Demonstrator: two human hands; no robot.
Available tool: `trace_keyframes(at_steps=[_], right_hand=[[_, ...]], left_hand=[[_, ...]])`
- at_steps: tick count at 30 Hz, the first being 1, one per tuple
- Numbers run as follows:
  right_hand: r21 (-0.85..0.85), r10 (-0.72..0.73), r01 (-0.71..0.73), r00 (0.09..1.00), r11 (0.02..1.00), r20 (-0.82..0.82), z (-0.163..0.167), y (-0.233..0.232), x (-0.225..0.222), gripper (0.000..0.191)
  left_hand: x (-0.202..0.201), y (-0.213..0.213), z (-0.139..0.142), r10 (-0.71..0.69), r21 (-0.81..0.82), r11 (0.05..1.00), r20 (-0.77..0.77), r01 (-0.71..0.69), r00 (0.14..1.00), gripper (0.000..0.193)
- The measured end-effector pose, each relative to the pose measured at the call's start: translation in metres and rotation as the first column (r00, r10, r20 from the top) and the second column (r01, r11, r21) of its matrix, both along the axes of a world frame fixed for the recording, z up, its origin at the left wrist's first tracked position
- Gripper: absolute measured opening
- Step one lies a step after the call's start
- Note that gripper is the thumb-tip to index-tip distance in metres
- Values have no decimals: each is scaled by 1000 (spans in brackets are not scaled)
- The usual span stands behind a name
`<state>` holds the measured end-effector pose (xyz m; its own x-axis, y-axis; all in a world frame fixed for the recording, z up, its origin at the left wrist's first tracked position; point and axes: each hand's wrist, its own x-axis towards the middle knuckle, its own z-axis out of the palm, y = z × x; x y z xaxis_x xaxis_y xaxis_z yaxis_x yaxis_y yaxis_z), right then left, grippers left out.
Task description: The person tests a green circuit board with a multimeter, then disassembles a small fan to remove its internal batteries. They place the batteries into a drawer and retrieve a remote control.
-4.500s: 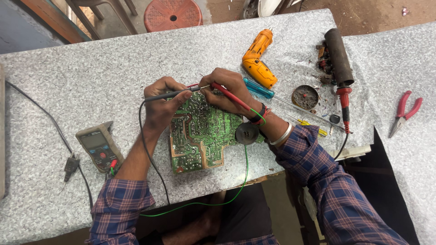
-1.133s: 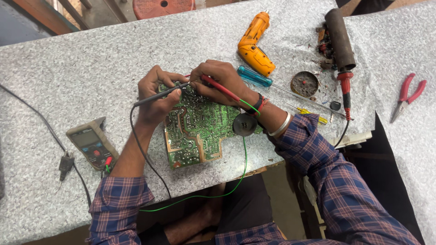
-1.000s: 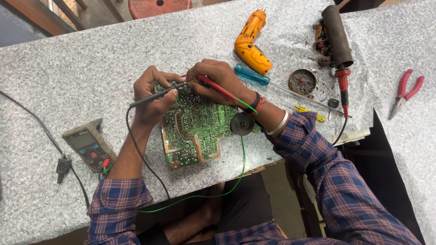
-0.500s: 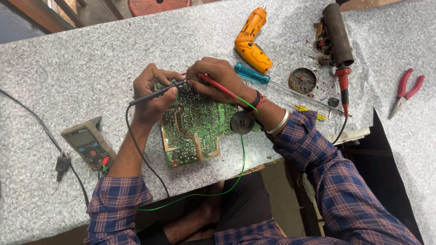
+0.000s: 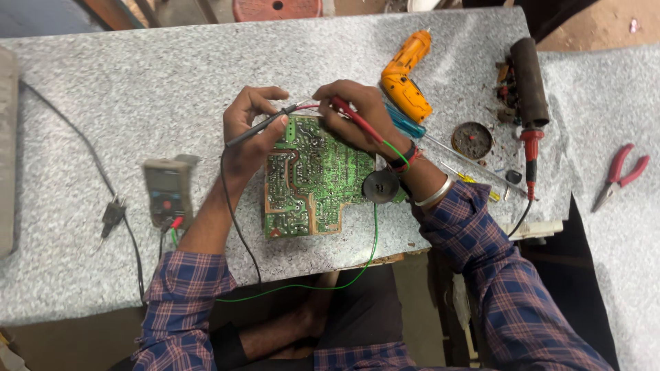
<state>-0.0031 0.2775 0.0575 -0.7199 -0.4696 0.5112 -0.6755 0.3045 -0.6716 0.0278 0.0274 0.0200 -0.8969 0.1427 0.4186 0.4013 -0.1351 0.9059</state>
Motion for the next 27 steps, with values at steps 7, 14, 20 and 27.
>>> trace_keyframes(at_steps=[7, 14, 20, 27], right_hand=[[-60, -53, 55, 998, 997, 37, 5, 25, -20, 34], [30, -65, 65, 998, 997, 9, -3, 24, -25, 31], [102, -15, 16, 1000, 995, -16, -6, 19, -23, 27], [134, -22, 18, 999, 991, 24, -3, 19, -24, 30]], left_hand=[[25, -12, -9, 189, 46, 981, 26, -190, 982, 18], [40, -16, 1, 277, -114, 956, 49, -270, 960, 38], [38, -5, -3, 254, -399, 863, -186, -309, 949, 49], [37, -8, -16, 154, -371, 913, -70, -169, 986, 55]])
